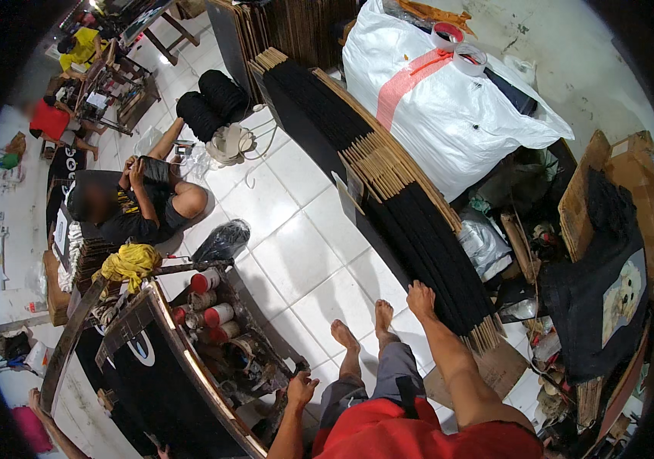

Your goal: The person repeatedly picks up black printing screens with a white logo from a stack and places them onto a wooden frame held by another person. The person then returns to the stack to repeat the process.

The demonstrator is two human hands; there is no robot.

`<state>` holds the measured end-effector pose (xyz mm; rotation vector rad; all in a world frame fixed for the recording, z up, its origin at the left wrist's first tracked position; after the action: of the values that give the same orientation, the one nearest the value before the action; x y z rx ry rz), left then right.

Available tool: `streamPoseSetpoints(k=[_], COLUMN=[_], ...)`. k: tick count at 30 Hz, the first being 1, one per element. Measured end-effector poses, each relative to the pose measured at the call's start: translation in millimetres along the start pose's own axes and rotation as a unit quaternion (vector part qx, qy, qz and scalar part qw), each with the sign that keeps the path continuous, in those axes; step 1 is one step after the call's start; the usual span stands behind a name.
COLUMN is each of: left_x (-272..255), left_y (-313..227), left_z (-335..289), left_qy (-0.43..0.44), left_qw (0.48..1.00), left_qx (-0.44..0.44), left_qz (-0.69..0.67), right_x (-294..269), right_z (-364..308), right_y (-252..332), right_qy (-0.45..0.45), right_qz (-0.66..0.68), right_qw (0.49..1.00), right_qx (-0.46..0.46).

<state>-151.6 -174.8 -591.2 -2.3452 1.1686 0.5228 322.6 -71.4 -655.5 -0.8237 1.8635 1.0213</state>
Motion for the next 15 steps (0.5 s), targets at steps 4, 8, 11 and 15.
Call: streamPoseSetpoints(k=[4,8,11,15], left_x=[-5,-2,0,0], left_y=[11,25,28,21], left_z=[-4,-4,-2,-1], left_qy=[-0.010,-0.009,-0.007,-0.003], left_qw=[1.000,0.999,0.998,0.997], left_qx=[-0.002,-0.020,-0.026,-0.026], left_qz=[-0.005,-0.041,-0.052,-0.066], right_x=[-5,-3,-4,-6], right_z=[16,21,21,24], right_y=[-1,-13,-15,-16], right_qy=[-0.007,0.010,0.006,0.009], right_qz=[-0.013,-0.009,-0.013,-0.011], right_qw=[1.000,0.998,0.998,0.997], right_qx=[0.015,0.054,0.063,0.073])
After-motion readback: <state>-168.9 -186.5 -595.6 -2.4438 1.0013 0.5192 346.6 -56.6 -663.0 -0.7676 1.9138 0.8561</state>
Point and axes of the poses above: each hand's wrist, its own z-axis towards the middle knuckle, its own x-axis out of the palm, y = z × x, the point moved 10 cm from there along z, towards the middle knuckle, and after that the axes turned 5 degrees about -x, right-handed, at the moved point
